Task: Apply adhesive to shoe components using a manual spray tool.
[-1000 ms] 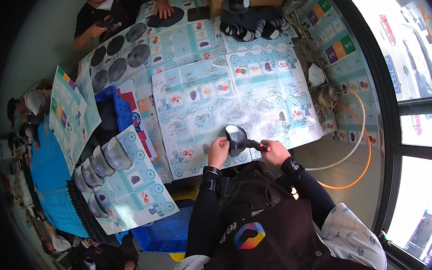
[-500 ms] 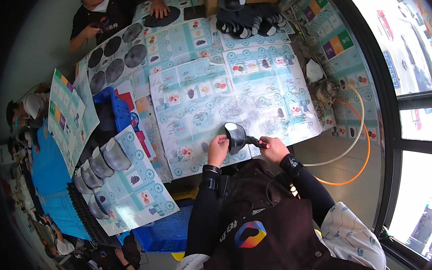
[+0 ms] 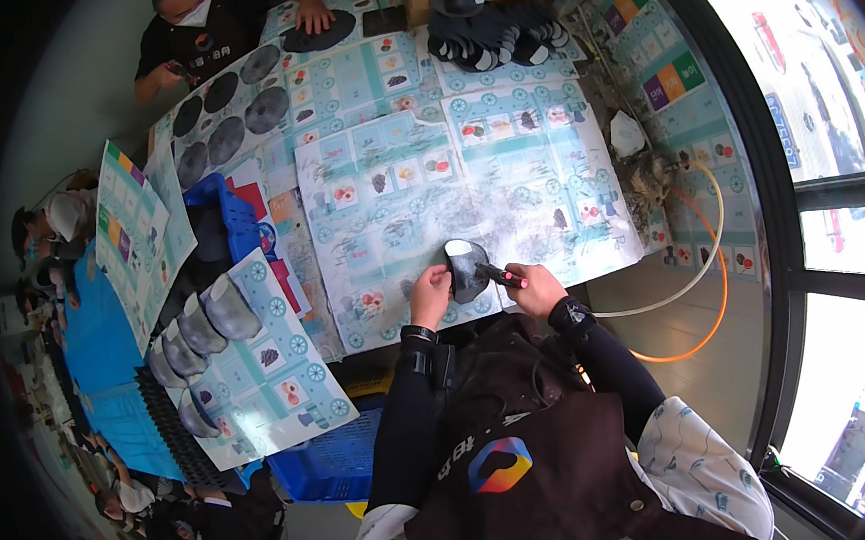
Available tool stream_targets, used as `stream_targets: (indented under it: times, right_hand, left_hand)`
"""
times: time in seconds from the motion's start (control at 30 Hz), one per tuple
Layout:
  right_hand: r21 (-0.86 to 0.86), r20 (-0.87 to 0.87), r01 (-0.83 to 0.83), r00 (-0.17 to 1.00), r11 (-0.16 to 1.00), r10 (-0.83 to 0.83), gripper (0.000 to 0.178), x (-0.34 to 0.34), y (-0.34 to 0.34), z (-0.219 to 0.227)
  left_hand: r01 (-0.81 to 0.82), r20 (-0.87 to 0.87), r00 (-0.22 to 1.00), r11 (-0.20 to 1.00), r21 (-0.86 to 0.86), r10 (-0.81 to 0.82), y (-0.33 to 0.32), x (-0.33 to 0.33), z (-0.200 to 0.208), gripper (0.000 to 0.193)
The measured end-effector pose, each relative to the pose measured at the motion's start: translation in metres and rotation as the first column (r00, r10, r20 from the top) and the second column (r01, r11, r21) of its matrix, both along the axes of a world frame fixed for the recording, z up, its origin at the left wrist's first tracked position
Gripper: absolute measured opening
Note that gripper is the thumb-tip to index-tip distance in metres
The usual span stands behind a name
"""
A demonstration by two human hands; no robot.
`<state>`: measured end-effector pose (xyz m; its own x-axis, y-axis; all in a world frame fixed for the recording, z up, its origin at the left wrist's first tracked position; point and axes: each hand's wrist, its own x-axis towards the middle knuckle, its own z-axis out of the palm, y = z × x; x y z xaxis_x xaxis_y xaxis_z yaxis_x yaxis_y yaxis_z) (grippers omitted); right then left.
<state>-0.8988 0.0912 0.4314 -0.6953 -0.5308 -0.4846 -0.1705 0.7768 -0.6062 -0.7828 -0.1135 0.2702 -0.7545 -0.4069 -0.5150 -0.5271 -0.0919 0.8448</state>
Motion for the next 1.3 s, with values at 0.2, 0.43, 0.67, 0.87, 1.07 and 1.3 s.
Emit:
stream_targets:
  times: [0.2, 0.43, 0.67, 0.87, 1.07, 1.3]
  right_hand:
    - [-0.034, 0.022, -0.035, 0.999, 0.999, 0.036, 0.024, 0.002, 0.001, -0.005]
    - [0.002, 0.019, -0.085, 0.996, 0.996, 0.085, 0.022, 0.006, 0.004, -0.007]
    - [0.008, 0.083, -0.148, 0.986, 0.989, 0.146, 0.024, 0.015, 0.014, -0.020]
    - [-0.035, 0.124, -0.073, 0.989, 0.997, 0.077, 0.026, 0.018, 0.020, -0.027]
    - [0.048, -0.069, 0.042, 0.997, 0.998, -0.038, 0.023, 0.003, 0.016, -0.019]
    - [0.020, 0.023, 0.019, 1.000, 1.000, -0.020, 0.025, 0.015, 0.022, -0.024]
  left_hand:
    - [-0.011, 0.006, 1.000, 1.000, 0.006, 0.011, -0.003, 0.004, -0.008, 0.030]
    - [-0.024, 0.000, 1.000, 1.000, 0.010, 0.024, -0.002, 0.004, 0.001, 0.030]
    - [-0.016, 0.013, 1.000, 1.000, 0.018, 0.016, 0.001, 0.001, -0.001, 0.031]
    - [0.013, -0.057, 0.998, 0.995, -0.095, -0.018, 0.010, -0.006, 0.002, 0.031]
    - [0.007, -0.046, 0.999, 0.995, -0.104, -0.012, 0.012, -0.009, 0.019, 0.035]
    - [0.007, -0.051, 0.999, 0.988, -0.155, -0.015, 0.014, -0.013, 0.025, 0.040]
